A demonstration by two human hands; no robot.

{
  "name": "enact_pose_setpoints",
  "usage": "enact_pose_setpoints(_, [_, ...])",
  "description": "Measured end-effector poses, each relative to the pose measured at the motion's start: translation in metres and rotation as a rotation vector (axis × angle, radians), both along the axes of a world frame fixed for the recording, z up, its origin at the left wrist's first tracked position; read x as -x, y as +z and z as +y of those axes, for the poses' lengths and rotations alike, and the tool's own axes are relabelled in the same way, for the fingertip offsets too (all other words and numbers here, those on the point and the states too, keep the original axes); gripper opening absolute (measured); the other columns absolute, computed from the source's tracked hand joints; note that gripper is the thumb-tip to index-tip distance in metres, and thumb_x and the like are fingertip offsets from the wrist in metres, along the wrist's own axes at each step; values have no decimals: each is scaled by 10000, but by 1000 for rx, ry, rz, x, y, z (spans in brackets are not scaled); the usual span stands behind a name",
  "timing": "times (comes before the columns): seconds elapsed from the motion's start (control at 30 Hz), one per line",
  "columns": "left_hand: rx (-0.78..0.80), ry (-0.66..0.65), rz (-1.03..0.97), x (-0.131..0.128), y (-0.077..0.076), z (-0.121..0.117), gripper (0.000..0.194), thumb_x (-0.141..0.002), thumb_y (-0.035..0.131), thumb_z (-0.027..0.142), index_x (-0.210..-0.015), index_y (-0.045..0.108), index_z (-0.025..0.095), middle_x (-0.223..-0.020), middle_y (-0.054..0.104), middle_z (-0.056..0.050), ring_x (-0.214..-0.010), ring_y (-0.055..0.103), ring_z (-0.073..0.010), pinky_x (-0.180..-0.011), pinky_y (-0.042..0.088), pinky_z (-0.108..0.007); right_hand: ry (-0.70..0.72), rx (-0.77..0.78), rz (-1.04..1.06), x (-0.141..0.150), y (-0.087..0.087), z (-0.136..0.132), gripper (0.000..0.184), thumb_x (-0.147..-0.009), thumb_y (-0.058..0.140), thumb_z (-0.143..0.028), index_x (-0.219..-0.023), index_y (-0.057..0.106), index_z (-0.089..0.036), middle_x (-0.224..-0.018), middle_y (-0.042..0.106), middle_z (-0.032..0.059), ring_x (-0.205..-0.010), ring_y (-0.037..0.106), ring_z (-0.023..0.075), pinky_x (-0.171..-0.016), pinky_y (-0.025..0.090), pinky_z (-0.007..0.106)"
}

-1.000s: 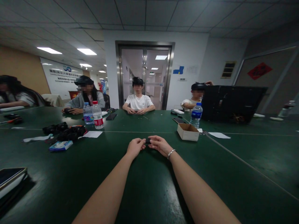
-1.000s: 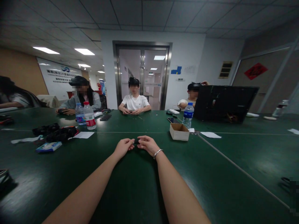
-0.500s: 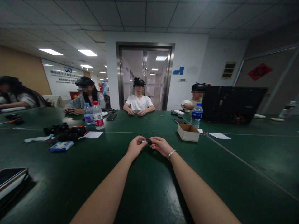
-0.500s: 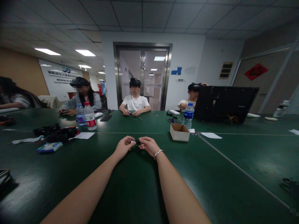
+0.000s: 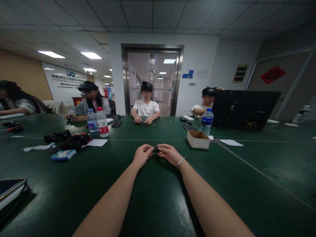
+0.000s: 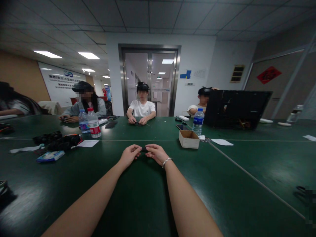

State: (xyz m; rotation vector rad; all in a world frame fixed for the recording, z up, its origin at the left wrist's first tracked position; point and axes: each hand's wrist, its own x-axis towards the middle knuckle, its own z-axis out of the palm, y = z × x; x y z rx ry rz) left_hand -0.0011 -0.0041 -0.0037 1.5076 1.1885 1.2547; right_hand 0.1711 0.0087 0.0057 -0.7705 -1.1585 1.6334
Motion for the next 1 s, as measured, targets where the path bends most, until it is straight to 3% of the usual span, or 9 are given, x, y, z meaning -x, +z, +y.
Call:
enact_pose_setpoints(0.3, [20, -25, -23, 2, 0, 1, 355, -706, 598, 473, -802, 592, 130, -639, 588, -30, -567, 535, -111, -492, 410, -194, 50, -23, -10, -3, 0, -1, 263, -685, 683, -41, -934, 624, -105, -815, 625, 63, -662, 631, 127, -636, 532, 204])
enact_pose_setpoints(0.67, [99, -17, -33, -1, 12, -6, 239, -738, 606, 325, -816, 608, 99, -657, 620, -51, -558, 543, -102, -499, 401, -187, 50, -33, 26, -3, -2, 1, 275, -658, 711, -53, -917, 637, -111, -765, 606, 36, -656, 624, 122, -634, 529, 200])
enact_pose_setpoints(1.0, [77, -54, 68, 5, 0, 4, 399, -768, 527, 469, -770, 619, 81, -593, 614, -62, -505, 530, -106, -495, 404, -203, 55, -26, 27, -4, -3, 1, 275, -647, 726, -55, -904, 645, -112, -777, 604, 39, -650, 616, 118, -612, 526, 193])
